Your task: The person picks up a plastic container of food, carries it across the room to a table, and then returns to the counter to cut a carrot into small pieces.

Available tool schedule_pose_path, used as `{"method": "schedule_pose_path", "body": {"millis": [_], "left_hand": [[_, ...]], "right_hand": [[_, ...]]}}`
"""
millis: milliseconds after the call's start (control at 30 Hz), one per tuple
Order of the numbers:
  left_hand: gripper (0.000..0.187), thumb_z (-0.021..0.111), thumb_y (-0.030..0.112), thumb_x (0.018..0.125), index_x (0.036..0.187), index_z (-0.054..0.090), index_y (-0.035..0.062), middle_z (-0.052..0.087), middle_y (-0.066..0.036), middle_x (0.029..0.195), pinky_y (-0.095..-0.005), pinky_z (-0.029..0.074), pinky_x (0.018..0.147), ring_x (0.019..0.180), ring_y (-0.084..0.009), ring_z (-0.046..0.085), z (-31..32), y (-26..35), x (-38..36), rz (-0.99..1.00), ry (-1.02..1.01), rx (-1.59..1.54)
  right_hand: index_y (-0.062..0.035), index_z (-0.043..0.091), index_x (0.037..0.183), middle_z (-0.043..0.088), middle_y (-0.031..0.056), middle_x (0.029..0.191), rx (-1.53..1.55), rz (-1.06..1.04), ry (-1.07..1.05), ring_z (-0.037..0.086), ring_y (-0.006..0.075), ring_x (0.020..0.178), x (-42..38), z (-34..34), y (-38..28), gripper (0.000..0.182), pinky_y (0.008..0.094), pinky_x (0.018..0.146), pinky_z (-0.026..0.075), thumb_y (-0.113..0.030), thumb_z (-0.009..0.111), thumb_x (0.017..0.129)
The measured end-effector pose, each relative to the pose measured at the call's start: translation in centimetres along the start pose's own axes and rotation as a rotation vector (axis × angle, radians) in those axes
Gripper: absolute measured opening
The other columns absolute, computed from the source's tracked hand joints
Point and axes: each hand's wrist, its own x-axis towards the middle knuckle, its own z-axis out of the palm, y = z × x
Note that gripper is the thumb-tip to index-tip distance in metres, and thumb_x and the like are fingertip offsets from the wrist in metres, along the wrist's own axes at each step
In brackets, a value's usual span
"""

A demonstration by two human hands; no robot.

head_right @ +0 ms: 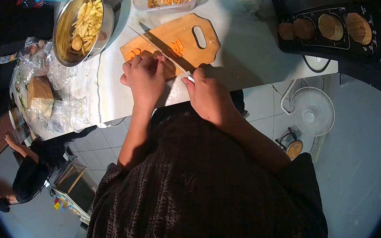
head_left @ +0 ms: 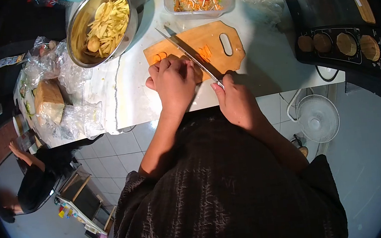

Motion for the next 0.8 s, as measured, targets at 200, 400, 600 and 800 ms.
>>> {"method": "schedule_pose_path", "body": {"millis": [200,400,600,800], "left_hand": [[0.018,0.070,0.027,0.082,0.086,0.073,0.0103,0.063,-0.007,0.088,-0.0433,0.029,0.082,0.096,-0.0284,0.048,0.2,-0.3,0.0,0.028,0.023,0.001],[0.014,0.070,0.016,0.079,0.084,0.071,0.0031,0.061,-0.010,0.090,-0.0429,0.035,0.082,0.095,-0.0324,0.046,-0.1,0.1,0.0,0.003,0.013,-0.038],[0.013,0.069,0.016,0.079,0.084,0.071,0.0044,0.060,-0.007,0.089,-0.0449,0.030,0.078,0.095,-0.0311,0.046,0.0,0.0,0.0,0.045,0.057,-0.086],[0.016,0.071,0.026,0.080,0.083,0.072,0.0109,0.060,-0.004,0.084,-0.0443,0.026,0.078,0.096,-0.0279,0.047,0.5,-0.3,-0.2,0.018,0.039,0.005]], "right_hand": [[0.0020,0.047,0.094,0.063,0.0269,0.072,-0.010,0.004,-0.021,0.062,0.0460,0.072,0.3,0.4,0.5,0.034,0.0532,0.064,0.050,-0.032,0.049,0.098],[0.0026,0.046,0.094,0.062,0.0273,0.071,-0.020,0.023,-0.030,0.062,0.0467,0.072,0.5,0.6,0.1,0.034,0.0531,0.063,0.050,-0.031,0.050,0.097],[0.0035,0.045,0.094,0.062,0.0279,0.071,-0.027,0.023,-0.032,0.062,0.0471,0.072,0.9,1.0,0.1,0.034,0.0527,0.062,0.049,-0.030,0.051,0.097],[0.0033,0.045,0.095,0.062,0.0278,0.070,-0.041,0.027,-0.018,0.062,0.0472,0.072,1.0,0.6,-0.2,0.034,0.0527,0.062,0.050,-0.030,0.051,0.097]]}}
